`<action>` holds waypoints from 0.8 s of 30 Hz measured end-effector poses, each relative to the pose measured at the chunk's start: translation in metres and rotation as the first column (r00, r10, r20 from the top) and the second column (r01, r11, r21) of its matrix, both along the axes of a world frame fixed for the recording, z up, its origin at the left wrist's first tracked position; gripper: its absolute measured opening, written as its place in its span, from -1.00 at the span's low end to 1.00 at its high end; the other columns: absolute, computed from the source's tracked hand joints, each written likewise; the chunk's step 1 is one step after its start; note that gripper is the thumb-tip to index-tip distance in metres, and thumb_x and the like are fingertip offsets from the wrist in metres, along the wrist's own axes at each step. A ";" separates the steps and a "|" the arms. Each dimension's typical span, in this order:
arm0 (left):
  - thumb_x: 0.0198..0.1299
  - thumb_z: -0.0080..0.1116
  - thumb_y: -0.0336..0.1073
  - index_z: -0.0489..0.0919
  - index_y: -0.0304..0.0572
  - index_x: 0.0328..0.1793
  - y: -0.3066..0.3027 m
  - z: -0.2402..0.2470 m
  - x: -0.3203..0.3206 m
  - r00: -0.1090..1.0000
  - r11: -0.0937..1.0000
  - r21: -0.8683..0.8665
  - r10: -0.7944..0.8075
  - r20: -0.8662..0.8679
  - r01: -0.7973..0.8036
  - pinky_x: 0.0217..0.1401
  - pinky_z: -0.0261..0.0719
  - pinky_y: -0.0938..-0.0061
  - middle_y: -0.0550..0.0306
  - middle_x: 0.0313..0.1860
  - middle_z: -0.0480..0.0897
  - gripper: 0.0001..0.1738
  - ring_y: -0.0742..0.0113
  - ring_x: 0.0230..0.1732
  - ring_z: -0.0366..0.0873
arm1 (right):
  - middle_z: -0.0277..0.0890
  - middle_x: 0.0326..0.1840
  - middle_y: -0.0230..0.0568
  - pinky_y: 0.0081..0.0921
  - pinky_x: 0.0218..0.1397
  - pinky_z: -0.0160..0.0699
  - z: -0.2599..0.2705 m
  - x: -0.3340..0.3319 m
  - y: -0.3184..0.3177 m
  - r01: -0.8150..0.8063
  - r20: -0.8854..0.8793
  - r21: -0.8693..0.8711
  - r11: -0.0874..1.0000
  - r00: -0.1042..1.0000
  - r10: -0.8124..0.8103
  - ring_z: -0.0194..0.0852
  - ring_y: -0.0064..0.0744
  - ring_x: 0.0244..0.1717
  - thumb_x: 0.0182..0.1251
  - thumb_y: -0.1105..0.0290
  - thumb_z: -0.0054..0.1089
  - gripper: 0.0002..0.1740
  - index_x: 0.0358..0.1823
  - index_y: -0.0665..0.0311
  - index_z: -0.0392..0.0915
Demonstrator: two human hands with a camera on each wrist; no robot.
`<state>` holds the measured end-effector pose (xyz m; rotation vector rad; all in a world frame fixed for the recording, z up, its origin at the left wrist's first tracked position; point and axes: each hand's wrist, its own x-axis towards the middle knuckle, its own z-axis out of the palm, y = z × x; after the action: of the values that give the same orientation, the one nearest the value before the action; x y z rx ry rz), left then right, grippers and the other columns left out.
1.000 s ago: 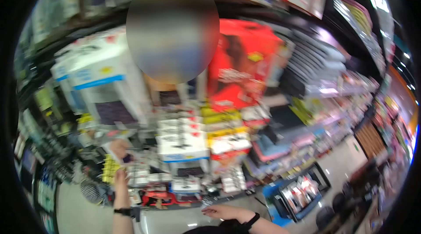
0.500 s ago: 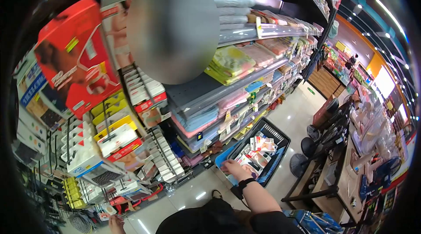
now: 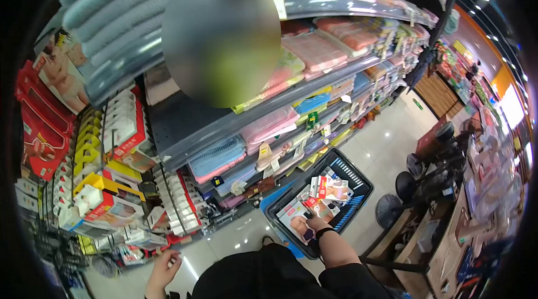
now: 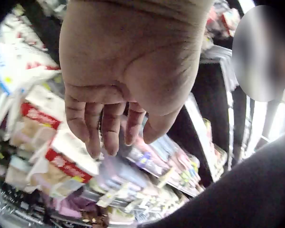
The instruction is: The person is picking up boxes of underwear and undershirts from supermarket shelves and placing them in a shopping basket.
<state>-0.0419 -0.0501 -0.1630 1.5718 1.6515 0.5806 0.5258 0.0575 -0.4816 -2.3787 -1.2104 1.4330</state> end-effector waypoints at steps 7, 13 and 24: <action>-0.10 0.37 -0.39 0.63 0.03 -0.19 0.067 0.197 0.148 0.524 0.479 0.221 -0.718 -0.458 0.850 -0.25 0.52 0.42 0.24 -0.24 0.60 -0.71 0.30 -0.28 0.56 | 0.63 -0.24 -0.14 -0.30 -0.29 0.51 -0.086 0.042 -0.023 -0.195 -0.003 -0.112 0.974 0.981 0.196 0.58 -0.25 -0.35 0.28 0.29 0.21 -0.67 -0.02 0.34 0.55; 0.08 0.12 -0.22 0.45 -0.01 -0.22 0.051 0.232 0.211 0.682 0.376 0.584 -0.542 -0.491 0.719 -0.43 0.28 0.51 0.21 -0.39 0.43 -0.83 0.30 -0.34 0.45 | 0.63 -0.28 -0.17 -0.35 -0.16 0.53 -0.029 0.039 -0.027 -0.368 0.124 -0.319 0.873 0.897 0.423 0.60 -0.30 -0.27 0.16 0.23 0.37 -0.61 -0.08 0.36 0.63; 0.13 0.06 -0.32 0.35 -0.01 -0.52 0.068 0.205 0.244 0.916 0.246 0.882 -0.131 -0.380 0.401 -0.47 0.34 0.45 0.31 -0.51 0.41 -0.81 0.33 -0.37 0.53 | 0.65 0.00 0.00 -0.24 -0.16 0.61 0.017 0.041 -0.024 -0.097 -0.130 -0.188 0.977 0.989 0.073 0.67 -0.20 -0.10 0.13 0.27 0.40 -0.28 0.35 0.25 0.39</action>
<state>0.2017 0.0178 0.0415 2.8364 1.0427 1.4239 0.5666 0.0338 -0.4648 -2.3417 -1.2063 1.7715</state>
